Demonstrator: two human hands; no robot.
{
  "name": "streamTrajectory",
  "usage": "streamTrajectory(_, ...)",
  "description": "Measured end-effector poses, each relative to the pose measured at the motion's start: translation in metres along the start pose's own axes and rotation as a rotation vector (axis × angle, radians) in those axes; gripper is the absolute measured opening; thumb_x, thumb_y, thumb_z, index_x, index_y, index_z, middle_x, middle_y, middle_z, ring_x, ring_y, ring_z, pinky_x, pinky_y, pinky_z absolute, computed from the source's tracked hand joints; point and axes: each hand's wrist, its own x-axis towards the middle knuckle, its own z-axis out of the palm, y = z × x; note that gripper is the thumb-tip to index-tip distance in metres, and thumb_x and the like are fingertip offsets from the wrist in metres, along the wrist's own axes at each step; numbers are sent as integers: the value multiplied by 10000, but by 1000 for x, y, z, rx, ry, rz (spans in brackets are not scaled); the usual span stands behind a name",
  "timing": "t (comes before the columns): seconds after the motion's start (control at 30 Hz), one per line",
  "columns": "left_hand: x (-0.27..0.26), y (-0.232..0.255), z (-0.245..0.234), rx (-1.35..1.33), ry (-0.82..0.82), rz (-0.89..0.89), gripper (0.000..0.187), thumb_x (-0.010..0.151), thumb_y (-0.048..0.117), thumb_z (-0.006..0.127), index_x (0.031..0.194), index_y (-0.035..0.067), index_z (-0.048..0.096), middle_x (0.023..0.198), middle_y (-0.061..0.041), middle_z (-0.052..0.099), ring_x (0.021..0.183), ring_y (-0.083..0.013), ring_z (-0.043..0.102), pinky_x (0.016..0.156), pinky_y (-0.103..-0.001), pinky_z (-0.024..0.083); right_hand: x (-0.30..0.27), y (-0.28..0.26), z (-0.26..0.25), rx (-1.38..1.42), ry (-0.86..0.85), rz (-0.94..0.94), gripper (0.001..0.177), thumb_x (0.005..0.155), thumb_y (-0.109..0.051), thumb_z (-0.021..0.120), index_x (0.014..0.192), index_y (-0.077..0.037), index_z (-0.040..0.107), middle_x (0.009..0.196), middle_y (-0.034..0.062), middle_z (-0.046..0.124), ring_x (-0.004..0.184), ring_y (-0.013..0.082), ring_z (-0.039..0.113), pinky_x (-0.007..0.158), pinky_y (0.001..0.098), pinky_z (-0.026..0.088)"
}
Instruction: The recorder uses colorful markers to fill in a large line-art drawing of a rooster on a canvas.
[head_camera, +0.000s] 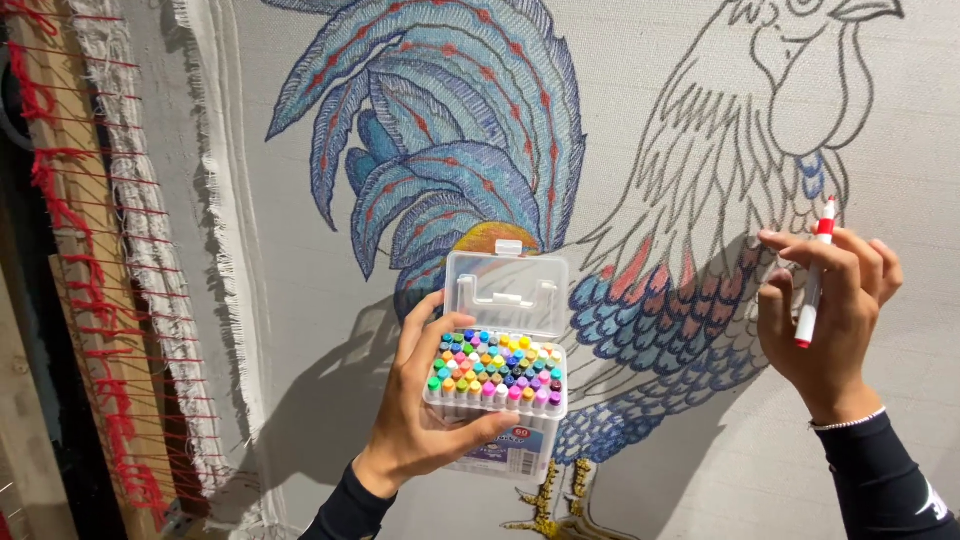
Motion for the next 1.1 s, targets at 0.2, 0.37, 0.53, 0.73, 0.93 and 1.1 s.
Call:
streamTrajectory(0.2, -5, 1, -1, -20, 2, -2, 878, 686, 543, 887, 1319, 26, 566, 1562, -271, 377, 1347, -372, 607, 1068, -454, 531, 3, -30, -4, 59, -3, 29, 197, 1037, -88, 659, 1221, -91, 586, 1254, -25, 739, 1261, 208, 519, 1266, 370, 249)
streamTrajectory(0.37, -9, -1, -5, 13, 3, 25, 906, 687, 537, 900, 1344, 18, 552, 1570, -276, 368, 1348, -369, 611, 1081, -453, 532, 10, -56, -4, 109, 25, 14, 236, 991, -47, 653, 1215, -88, 594, 1237, -19, 748, 1239, 223, 540, 1213, 372, 284)
streamTrajectory(0.53, -13, -1, -3, 48, -6, 41, 938, 682, 546, 902, 1364, 11, 544, 1588, -288, 353, 1371, -391, 592, 1094, -456, 523, 30, -117, -17, 235, 18, -56, 317, 901, 42, 653, 1198, -71, 643, 1165, 43, 695, 1180, 251, 557, 1126, 410, 351)
streamTrajectory(0.73, -21, 0, 5, 42, -25, 32, 1000, 675, 571, 897, 1399, -19, 538, 1585, -333, 382, 1392, -416, 583, 1113, -454, 516, 27, -146, -14, 487, -133, -208, 328, 851, 5, 728, 1135, -122, 626, 1229, -22, 727, 1123, 198, 638, 1006, 390, 393)
streamTrajectory(0.93, -31, 3, 10, 59, -44, 35, 1076, 661, 586, 917, 1433, -55, 525, 1516, -327, 487, 1406, -411, 601, 1154, -466, 496, 48, -165, -15, 717, -419, -308, 366, 809, -40, 743, 1156, -94, 638, 1168, 31, 737, 1009, 207, 684, 880, 391, 484)
streamTrajectory(1.1, -35, 9, 10, 15, -51, -8, 1089, 638, 588, 911, 1428, -52, 520, 1571, -364, 413, 1305, -379, 662, 1106, -435, 525, 65, -179, -5, 721, -687, -313, 358, 826, -82, 726, 1180, -89, 674, 991, 91, 721, 929, 287, 671, 804, 401, 523)
